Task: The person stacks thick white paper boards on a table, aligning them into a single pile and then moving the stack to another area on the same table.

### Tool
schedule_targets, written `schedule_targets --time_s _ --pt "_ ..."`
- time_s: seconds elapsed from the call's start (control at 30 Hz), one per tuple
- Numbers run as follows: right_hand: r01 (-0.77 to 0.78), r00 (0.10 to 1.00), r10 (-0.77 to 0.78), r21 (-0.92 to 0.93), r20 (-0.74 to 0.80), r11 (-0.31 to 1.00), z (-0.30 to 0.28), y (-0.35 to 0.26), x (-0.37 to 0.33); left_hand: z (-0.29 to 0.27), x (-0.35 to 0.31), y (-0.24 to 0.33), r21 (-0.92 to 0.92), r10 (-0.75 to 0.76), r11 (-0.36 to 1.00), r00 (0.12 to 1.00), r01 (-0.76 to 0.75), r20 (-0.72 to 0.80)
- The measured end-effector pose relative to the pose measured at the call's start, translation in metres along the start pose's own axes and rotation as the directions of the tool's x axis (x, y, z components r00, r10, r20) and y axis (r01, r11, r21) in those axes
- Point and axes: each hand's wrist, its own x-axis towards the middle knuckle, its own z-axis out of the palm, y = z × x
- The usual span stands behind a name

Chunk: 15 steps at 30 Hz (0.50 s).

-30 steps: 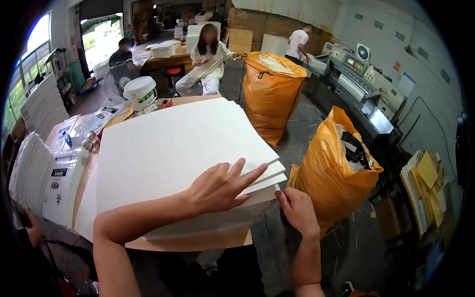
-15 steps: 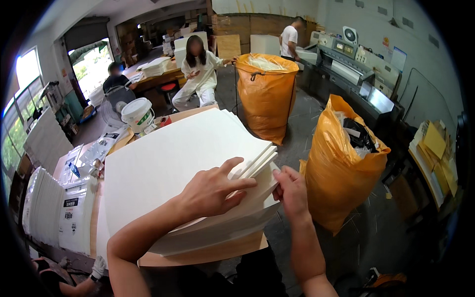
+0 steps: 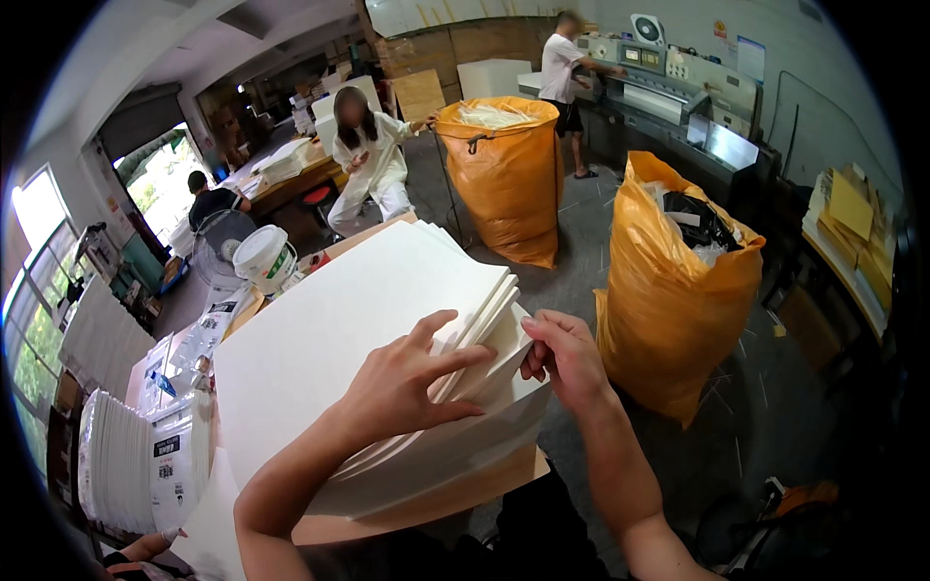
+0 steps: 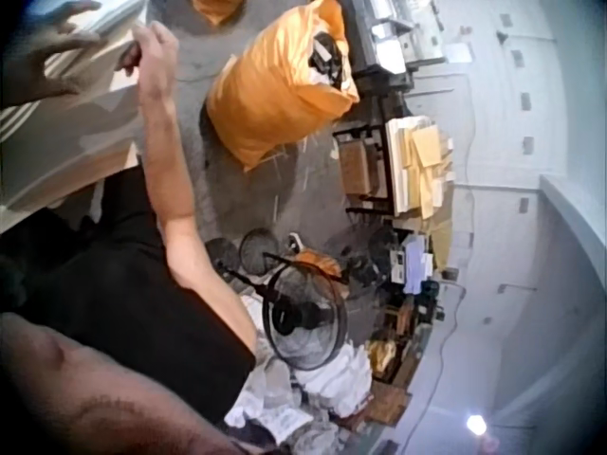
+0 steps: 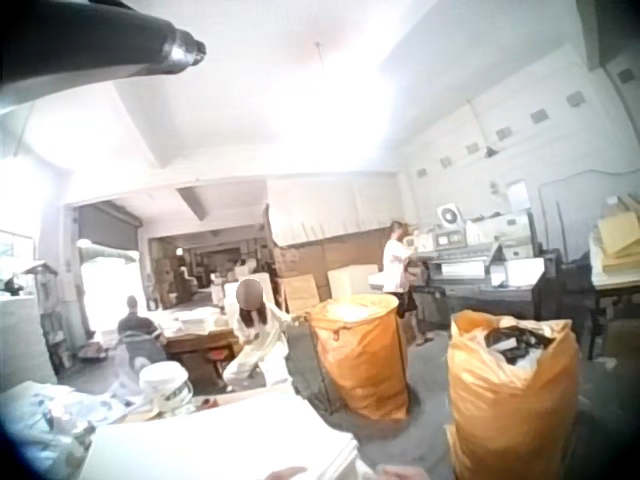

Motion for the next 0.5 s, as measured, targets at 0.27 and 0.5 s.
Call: schedule_targets --time_s 0.27,0.5 --pt "0.003 0.999 0.000 -0.060 0.041 0.998 -0.005 0.000 -0.001 -0.002 0.001 -0.004 0.012 0.045 0.999 0.999 -0.045 -0.004" --pt "0.071 0.994 -0.069 -0.025 0.088 0.997 -0.013 0.007 -0.003 -0.006 0.002 -0.002 0.024 0.012 1.000 0.998 -0.014 0.068"
